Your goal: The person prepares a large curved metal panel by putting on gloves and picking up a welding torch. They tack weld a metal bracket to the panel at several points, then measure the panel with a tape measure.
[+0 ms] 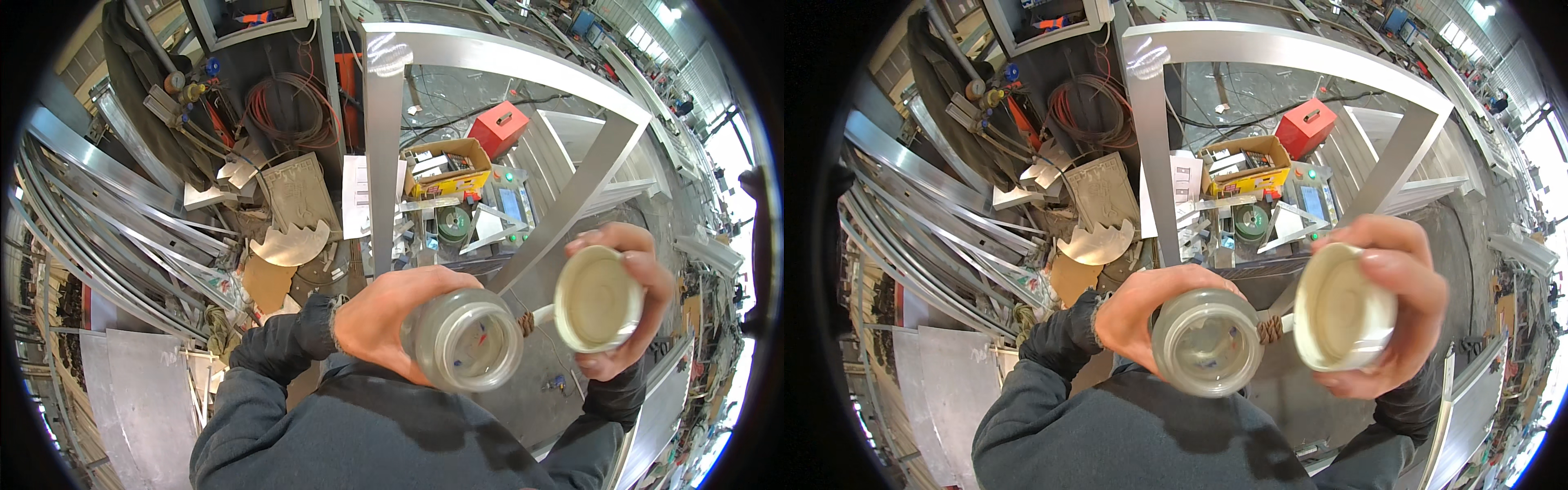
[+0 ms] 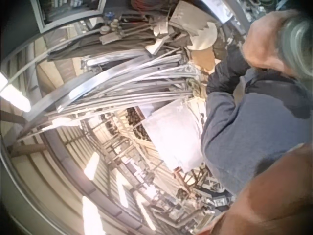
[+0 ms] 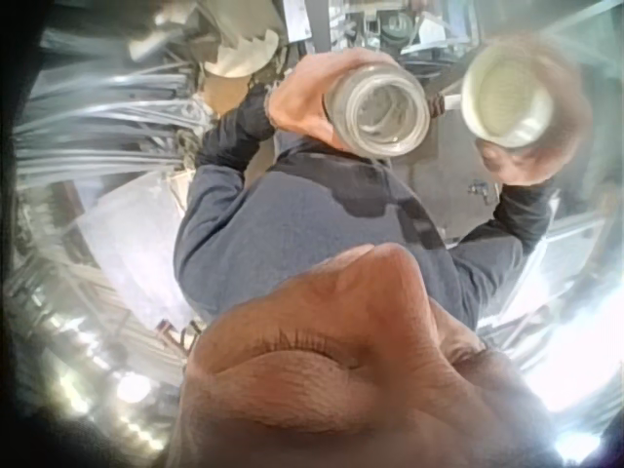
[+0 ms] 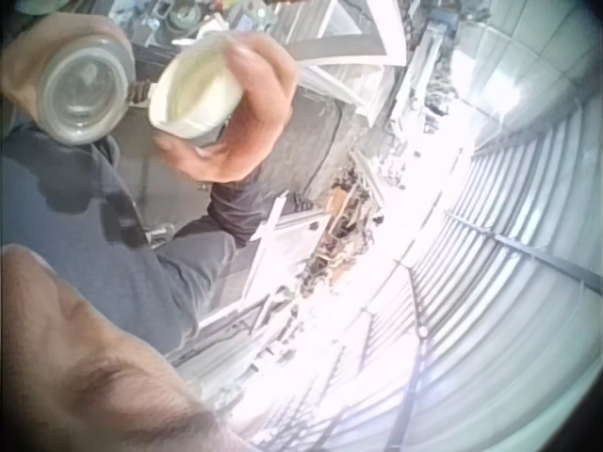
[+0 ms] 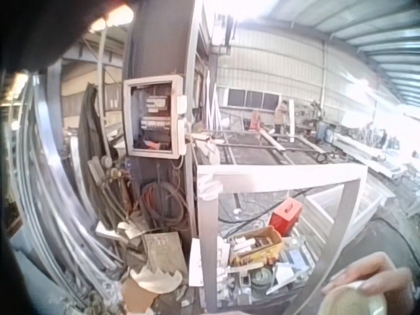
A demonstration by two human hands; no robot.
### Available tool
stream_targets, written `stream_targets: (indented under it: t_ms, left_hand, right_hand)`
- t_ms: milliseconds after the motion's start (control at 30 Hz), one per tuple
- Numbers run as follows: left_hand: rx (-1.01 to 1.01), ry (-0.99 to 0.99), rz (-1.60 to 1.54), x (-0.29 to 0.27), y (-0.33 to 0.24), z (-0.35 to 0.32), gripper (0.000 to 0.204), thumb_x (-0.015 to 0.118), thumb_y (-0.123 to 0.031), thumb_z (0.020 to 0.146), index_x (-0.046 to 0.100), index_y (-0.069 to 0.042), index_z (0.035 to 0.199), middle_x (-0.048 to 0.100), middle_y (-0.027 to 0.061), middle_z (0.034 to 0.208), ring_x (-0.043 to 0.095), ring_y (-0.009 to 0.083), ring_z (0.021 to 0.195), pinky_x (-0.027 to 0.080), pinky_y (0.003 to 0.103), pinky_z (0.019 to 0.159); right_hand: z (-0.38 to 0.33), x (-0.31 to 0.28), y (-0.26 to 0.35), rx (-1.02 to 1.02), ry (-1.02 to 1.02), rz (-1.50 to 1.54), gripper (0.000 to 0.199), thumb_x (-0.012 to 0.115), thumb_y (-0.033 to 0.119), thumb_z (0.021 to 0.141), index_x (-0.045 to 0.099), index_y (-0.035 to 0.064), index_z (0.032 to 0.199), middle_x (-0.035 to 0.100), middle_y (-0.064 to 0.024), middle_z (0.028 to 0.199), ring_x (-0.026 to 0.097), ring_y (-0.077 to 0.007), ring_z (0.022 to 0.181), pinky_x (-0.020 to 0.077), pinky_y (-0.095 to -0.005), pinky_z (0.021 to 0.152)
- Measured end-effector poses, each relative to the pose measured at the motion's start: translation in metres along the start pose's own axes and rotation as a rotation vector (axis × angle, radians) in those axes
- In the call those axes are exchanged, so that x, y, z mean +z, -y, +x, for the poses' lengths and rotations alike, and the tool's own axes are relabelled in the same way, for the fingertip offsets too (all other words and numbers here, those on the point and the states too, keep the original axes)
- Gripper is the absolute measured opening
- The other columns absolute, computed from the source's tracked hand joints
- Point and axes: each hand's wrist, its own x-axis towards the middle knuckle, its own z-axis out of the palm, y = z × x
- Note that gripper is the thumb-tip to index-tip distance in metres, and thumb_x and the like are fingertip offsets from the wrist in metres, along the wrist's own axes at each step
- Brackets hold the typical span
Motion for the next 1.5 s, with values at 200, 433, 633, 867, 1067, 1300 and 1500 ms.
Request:
stream_targets:
  t_ms: [200, 433, 633, 867, 1067, 1300, 1500]
  left_hand:
    - [0.231, -0.050, 0.036, -0.011, -0.027, 0.014, 0.092, 0.097, -0.035, 0.068, 0.055, 0.002, 0.141, 0.065, 0.0189, 0.135, 0.065, 0.0362, 0.120, 0.052, 0.044, 0.102]
    - [0.437, -0.132, 0.087, -0.022, -0.057, 0.033, 0.073, 0.088, -0.028, 0.080, 0.060, 0.006, 0.137, 0.066, 0.0187, 0.133, 0.066, 0.0367, 0.114, 0.053, 0.045, 0.097]
    - [0.538, -0.096, 0.226, -0.036, -0.073, 0.048, 0.065, 0.084, -0.026, 0.084, 0.062, 0.005, 0.137, 0.067, 0.0175, 0.133, 0.066, 0.0357, 0.115, 0.052, 0.045, 0.096]
    - [0.635, -0.101, 0.318, -0.051, -0.099, 0.066, 0.042, 0.075, -0.020, 0.094, 0.066, 0.006, 0.126, 0.074, 0.0227, 0.120, 0.071, 0.0382, 0.108, 0.054, 0.048, 0.092]
    - [0.646, -0.085, 0.350, -0.056, -0.113, 0.069, 0.043, 0.074, -0.023, 0.095, 0.066, 0.005, 0.127, 0.074, 0.0228, 0.122, 0.071, 0.0385, 0.110, 0.053, 0.047, 0.091]
    - [0.709, -0.080, 0.382, -0.057, -0.115, 0.068, 0.047, 0.058, -0.034, 0.106, 0.066, 0.006, 0.127, 0.073, 0.0226, 0.122, 0.071, 0.0382, 0.110, 0.052, 0.047, 0.091]
    - [0.696, -0.088, 0.385, -0.054, -0.121, 0.062, 0.050, 0.054, -0.038, 0.108, 0.066, 0.006, 0.128, 0.074, 0.0221, 0.122, 0.072, 0.0376, 0.111, 0.050, 0.046, 0.094]
  right_hand:
    - [-0.004, -0.001, 0.012, -0.222, -0.307, -0.074, 0.085, 0.079, 0.052, 0.087, 0.042, 0.0077, 0.150, 0.059, -0.0303, 0.125, 0.063, -0.0377, 0.111, 0.0526, -0.0505, 0.094]
    - [0.000, -0.021, 0.053, -0.154, -0.370, -0.047, 0.083, 0.072, 0.057, 0.092, 0.043, 0.0086, 0.152, 0.060, -0.0256, 0.119, 0.061, -0.0335, 0.106, 0.0500, -0.0487, 0.092]
    - [0.000, -0.032, 0.066, -0.268, -0.379, -0.164, 0.088, 0.072, 0.060, 0.089, 0.042, 0.0099, 0.154, 0.058, -0.0226, 0.118, 0.060, -0.0308, 0.106, 0.0474, -0.0473, 0.092]
    - [0.003, -0.043, 0.083, -0.368, -0.392, -0.283, 0.095, 0.073, 0.064, 0.085, 0.041, 0.0114, 0.157, 0.056, -0.0190, 0.116, 0.058, -0.0277, 0.106, 0.0444, -0.0456, 0.091]
    - [0.003, -0.048, 0.094, -0.432, -0.379, -0.397, 0.100, 0.073, 0.068, 0.082, 0.040, 0.0127, 0.159, 0.054, -0.0160, 0.115, 0.056, -0.0250, 0.105, 0.0417, -0.0442, 0.091]
    - [0.013, -0.045, 0.106, -0.458, -0.285, -0.572, 0.105, 0.072, 0.071, 0.080, 0.038, 0.0130, 0.161, 0.052, -0.0138, 0.114, 0.055, -0.0227, 0.104, 0.0397, -0.0432, 0.090]
    - [0.013, -0.045, 0.110, -0.494, -0.296, -0.630, 0.099, 0.068, 0.066, 0.084, 0.037, 0.0134, 0.161, 0.054, -0.0136, 0.114, 0.057, -0.0224, 0.103, 0.0402, -0.0432, 0.089]
